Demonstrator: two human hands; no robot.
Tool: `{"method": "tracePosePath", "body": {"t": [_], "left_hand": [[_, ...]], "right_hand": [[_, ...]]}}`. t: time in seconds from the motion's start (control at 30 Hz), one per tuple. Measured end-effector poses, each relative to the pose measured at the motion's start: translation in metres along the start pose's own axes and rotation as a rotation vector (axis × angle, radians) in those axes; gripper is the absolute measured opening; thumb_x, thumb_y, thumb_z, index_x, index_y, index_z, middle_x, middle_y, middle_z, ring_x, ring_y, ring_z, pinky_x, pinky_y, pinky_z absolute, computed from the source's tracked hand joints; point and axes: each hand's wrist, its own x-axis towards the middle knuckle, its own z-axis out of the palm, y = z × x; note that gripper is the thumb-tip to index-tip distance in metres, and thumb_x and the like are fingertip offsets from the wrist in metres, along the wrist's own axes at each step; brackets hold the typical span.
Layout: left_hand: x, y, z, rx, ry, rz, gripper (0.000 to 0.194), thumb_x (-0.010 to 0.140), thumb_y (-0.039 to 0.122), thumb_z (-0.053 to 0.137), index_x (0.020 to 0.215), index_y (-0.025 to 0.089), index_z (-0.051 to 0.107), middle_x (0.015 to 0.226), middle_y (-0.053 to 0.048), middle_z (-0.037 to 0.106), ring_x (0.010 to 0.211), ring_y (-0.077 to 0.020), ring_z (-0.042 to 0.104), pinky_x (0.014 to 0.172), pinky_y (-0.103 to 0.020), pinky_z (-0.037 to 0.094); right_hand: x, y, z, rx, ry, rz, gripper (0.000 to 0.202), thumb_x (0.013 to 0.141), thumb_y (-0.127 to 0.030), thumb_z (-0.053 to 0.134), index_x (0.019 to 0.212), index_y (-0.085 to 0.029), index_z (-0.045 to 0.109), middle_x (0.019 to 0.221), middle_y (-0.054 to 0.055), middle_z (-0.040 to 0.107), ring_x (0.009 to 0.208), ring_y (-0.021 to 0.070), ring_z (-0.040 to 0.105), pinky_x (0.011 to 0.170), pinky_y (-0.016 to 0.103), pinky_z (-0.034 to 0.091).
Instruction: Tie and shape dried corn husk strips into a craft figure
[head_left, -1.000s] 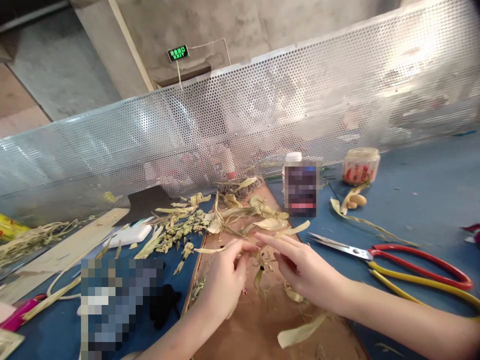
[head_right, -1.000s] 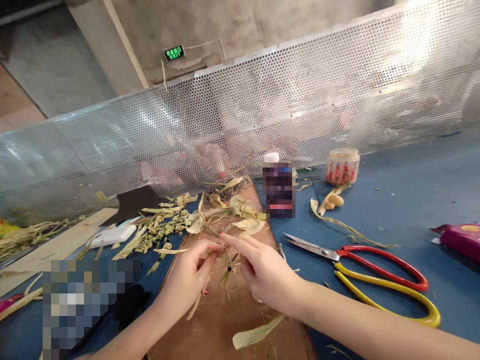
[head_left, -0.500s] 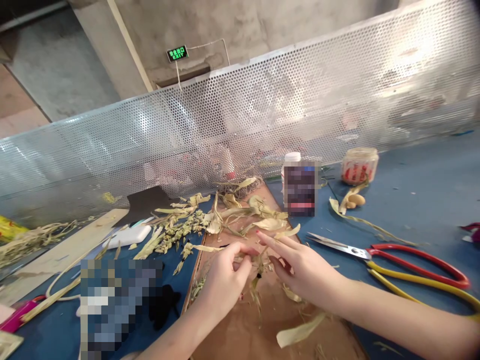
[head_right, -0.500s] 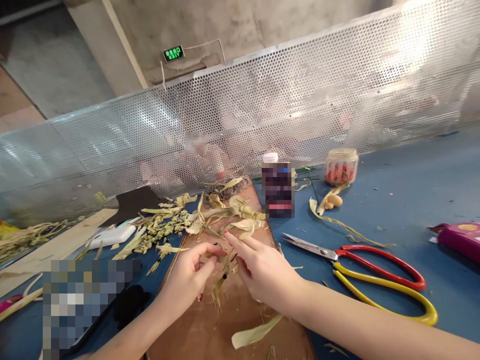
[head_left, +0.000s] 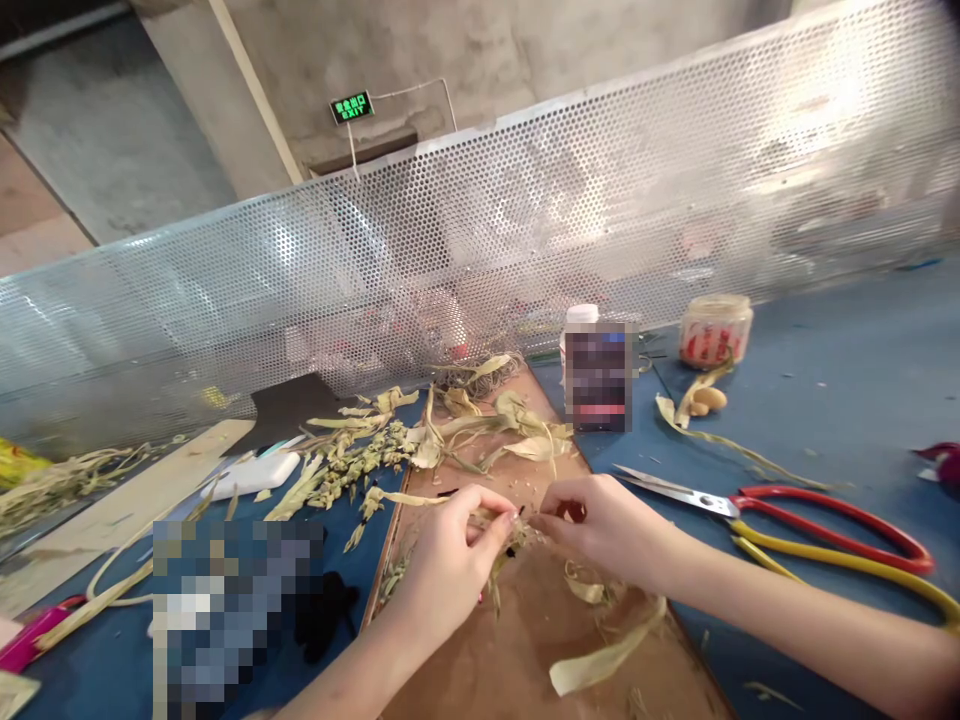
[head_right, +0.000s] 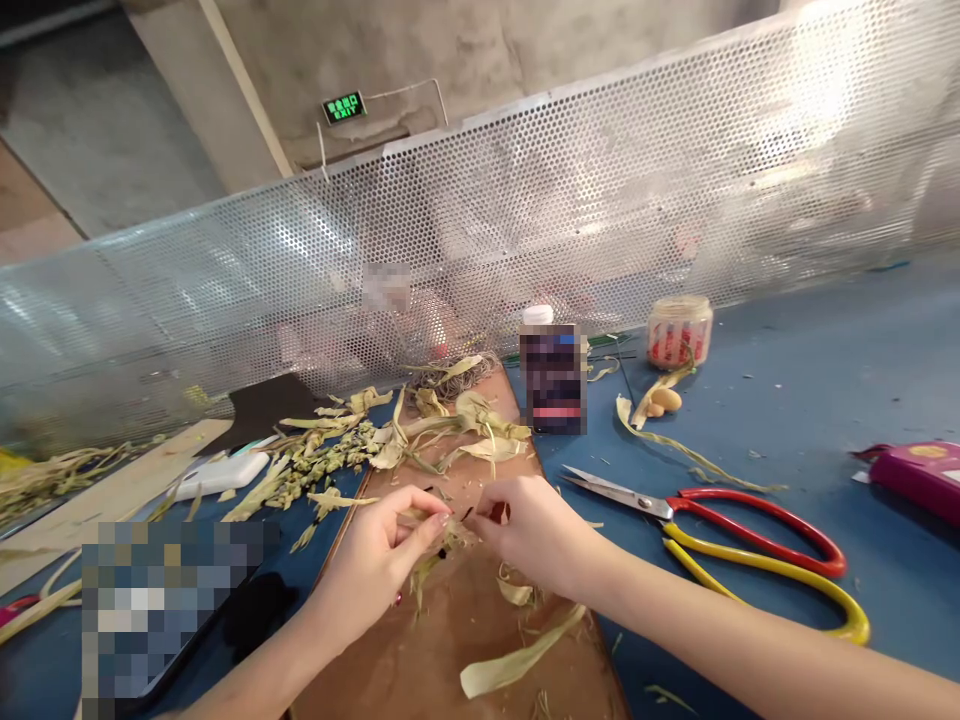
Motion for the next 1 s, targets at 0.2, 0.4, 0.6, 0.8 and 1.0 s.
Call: {"method": "tracePosePath", "body": {"t": [0.2,0.4,0.6,0.8,1.0], "left_hand": [[-0.0003,0.0005,0.0009,-0.016,-0.021,0.031,0.018,0.085,0.038,0.051,0.086,0.021,0.058,0.052,0.007,0.046,0.035,-0.0047,0.035,0.033,-0.014,0.031],[0.0006,0.001,0.0001,-0.023,0.005,0.029,0.018,0.083,0.037,0.053,0.086,0.021,0.059,0.052,0.007,0.046,0.035,-0.0059,0.037,0.032,-0.014,0.03],[0.0028,0.0017,-0.0026,-0.045,0.023,-0.003,0.02,0.081,0.039,0.056,0.086,0.02,0.06,0.053,0.006,0.048,0.035,-0.0057,0.034,0.03,-0.015,0.031],[0.0052,0.0041,-0.0046,-0.036,0.039,-0.027,0.026,0.078,0.044,0.059,0.087,0.02,0.063,0.051,0.006,0.047,0.034,-0.0051,0.03,0.03,-0.015,0.027],[0.0092,-0.0036,-0.006,0.033,0.069,-0.022,0.028,0.079,0.046,0.057,0.087,0.02,0.064,0.05,0.006,0.049,0.031,-0.0067,0.036,0.032,-0.017,0.026]], "right_hand": [[-0.0015,0.0031,0.0006,0.056,-0.025,0.054,0.02,0.074,-0.025,0.052,0.056,-0.017,0.05,0.049,-0.006,0.044,0.049,0.0085,0.034,0.044,0.02,0.026],[-0.001,0.005,0.0017,0.042,0.001,0.018,0.014,0.07,-0.016,0.046,0.056,-0.018,0.045,0.05,-0.007,0.041,0.05,0.0088,0.033,0.045,0.02,0.025],[-0.0036,0.0034,0.004,-0.141,0.154,-0.141,0.014,0.072,-0.012,0.048,0.06,-0.019,0.048,0.059,-0.001,0.052,0.059,0.0133,0.046,0.054,0.023,0.034],[-0.0029,0.0058,0.0045,-0.32,0.239,-0.288,0.017,0.079,-0.011,0.05,0.064,-0.019,0.05,0.064,0.001,0.057,0.07,0.0169,0.052,0.059,0.024,0.039],[-0.004,0.0066,0.0058,-0.542,0.309,-0.384,0.021,0.085,-0.016,0.048,0.067,-0.018,0.057,0.063,0.002,0.059,0.067,0.0183,0.053,0.053,0.027,0.037]]}}
